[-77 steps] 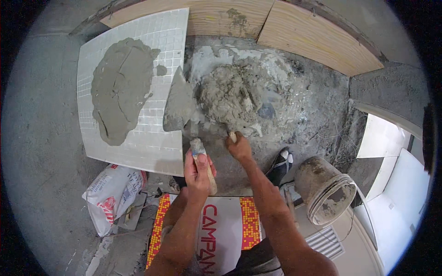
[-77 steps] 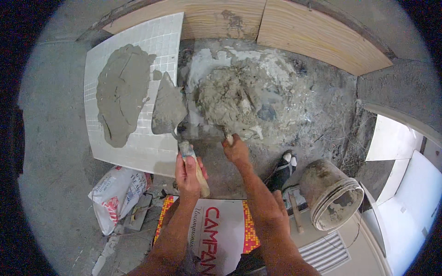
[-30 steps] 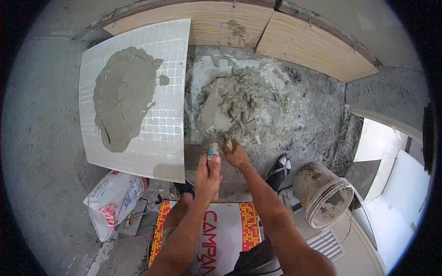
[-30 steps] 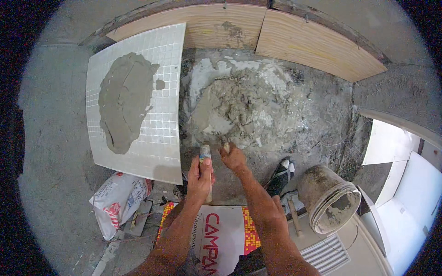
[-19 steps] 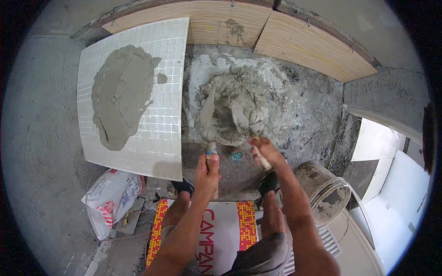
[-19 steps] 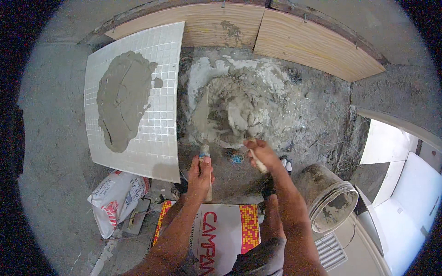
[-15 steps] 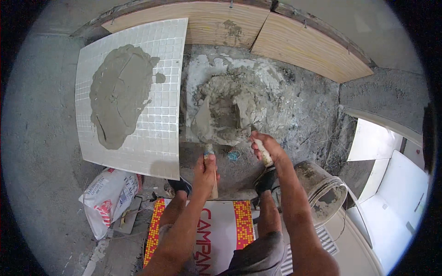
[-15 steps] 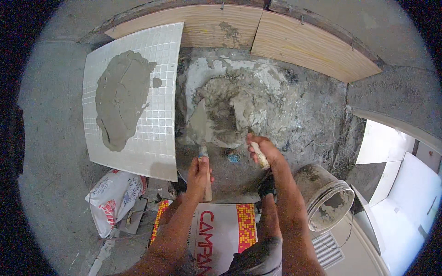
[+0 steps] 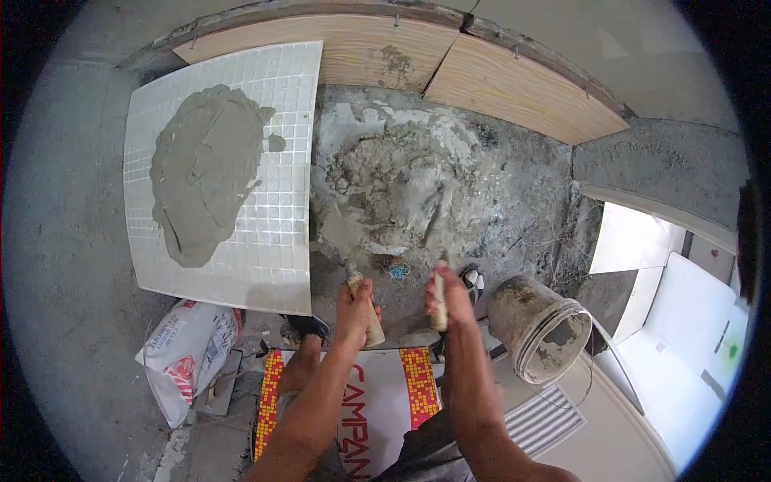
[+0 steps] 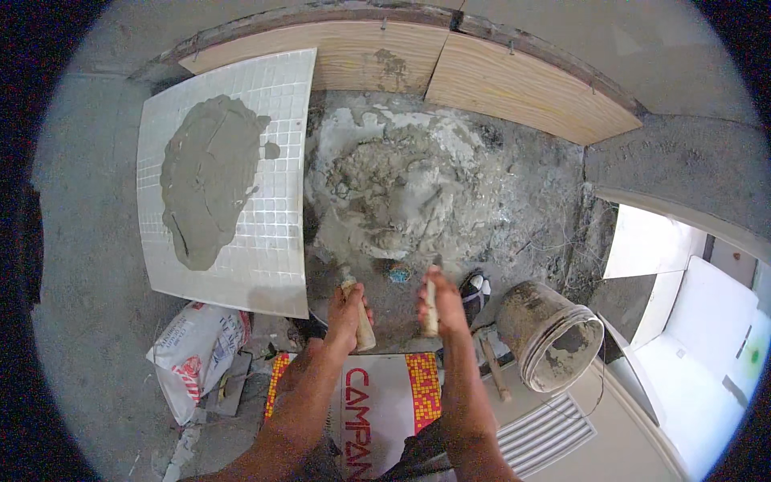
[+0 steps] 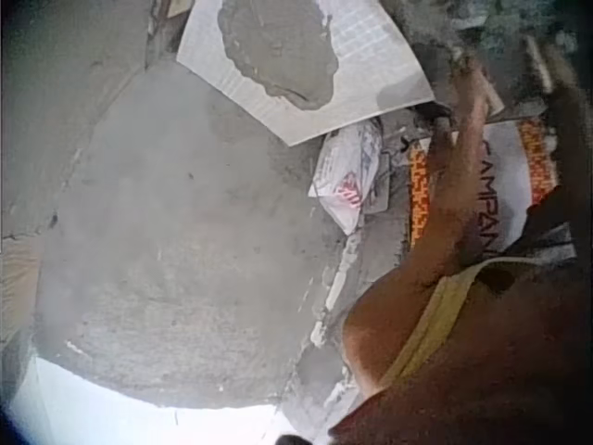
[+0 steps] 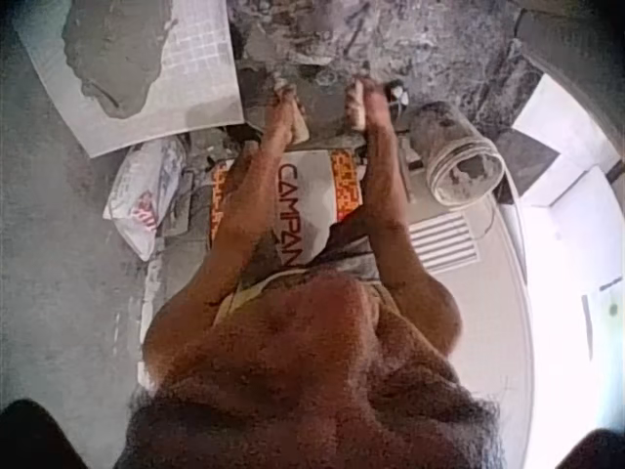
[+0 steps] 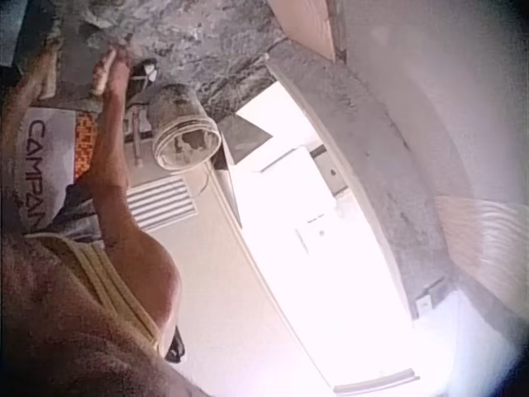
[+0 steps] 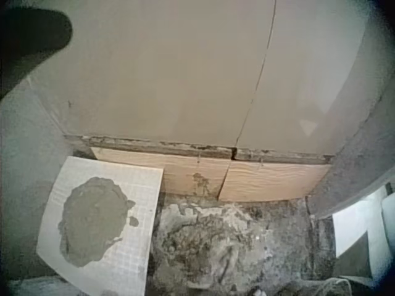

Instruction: The person applies mortar to the back of a large white tile using two trowels, spreading the mixture across the surface and then scraping off the edges before lifting the tile.

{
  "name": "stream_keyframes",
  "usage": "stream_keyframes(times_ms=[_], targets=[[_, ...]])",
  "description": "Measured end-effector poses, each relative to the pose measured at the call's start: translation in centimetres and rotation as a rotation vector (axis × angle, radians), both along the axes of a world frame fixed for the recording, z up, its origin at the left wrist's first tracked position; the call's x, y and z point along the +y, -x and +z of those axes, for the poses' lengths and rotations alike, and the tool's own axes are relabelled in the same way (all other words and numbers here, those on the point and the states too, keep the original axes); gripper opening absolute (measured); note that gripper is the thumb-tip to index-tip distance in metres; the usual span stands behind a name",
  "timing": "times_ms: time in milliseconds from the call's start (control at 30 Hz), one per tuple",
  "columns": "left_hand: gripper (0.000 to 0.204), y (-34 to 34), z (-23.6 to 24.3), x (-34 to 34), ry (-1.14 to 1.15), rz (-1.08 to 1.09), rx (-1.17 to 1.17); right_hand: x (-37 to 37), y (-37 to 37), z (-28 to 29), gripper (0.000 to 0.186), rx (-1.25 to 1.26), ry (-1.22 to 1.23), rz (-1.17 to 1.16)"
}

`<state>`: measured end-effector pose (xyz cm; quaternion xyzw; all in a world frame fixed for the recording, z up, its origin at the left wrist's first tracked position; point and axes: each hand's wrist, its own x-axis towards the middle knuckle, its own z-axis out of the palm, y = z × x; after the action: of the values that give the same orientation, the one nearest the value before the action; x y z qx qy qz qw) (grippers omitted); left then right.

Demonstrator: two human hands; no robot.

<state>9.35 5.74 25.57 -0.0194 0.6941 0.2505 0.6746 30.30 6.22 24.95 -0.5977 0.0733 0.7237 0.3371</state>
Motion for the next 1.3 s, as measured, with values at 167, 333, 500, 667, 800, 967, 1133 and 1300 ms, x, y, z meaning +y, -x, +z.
stream_keyframes(times_ms=[167,333,500,667,800,967,1133,1300], targets=[[0.025,1.2,-0.7,-0.8,-0.04,-0.045,0.017,7.7,7.4,-4.0,0.03,-0.261,0.103,0.085],[0.021,0.6,-0.6,-1.4,-0.044,0.046,-0.115,9.7,5.1,-9.2,0.037,-0.701,-0.082,0.871],[0.024,2.0,-1.2,-1.2,0.015,0.136,-0.049,10.3,3.4,-3.1,0.03,-1.176,-0.232,1.844],[0.029,0.8,-1.6,-2.1,-0.037,0.169,0.036,8.1,-5.7,-4.4,0.026,-1.191,-0.097,2.081],[0.03,-1.0,-1.8,-1.4,-0.025,0.211,0.077,8.3,-9.9,-4.7,0.028,-1.311,-0.11,2.051],[0.029,-0.8,-6.8,-1.9,-0.118,0.34,0.095,9.4,-8.8,1.8,0.035,-1.15,-0.272,2.087],[0.035,3.0,-13.5,-2.4,-0.346,0.291,0.19,9.3,-8.4,5.4,0.05,-1.102,-0.179,1.77],[0.046,2.7,-18.9,0.5,-0.066,-0.044,0.348,9.9,-7.4,-3.8,0.054,-1.137,-0.251,1.307]])
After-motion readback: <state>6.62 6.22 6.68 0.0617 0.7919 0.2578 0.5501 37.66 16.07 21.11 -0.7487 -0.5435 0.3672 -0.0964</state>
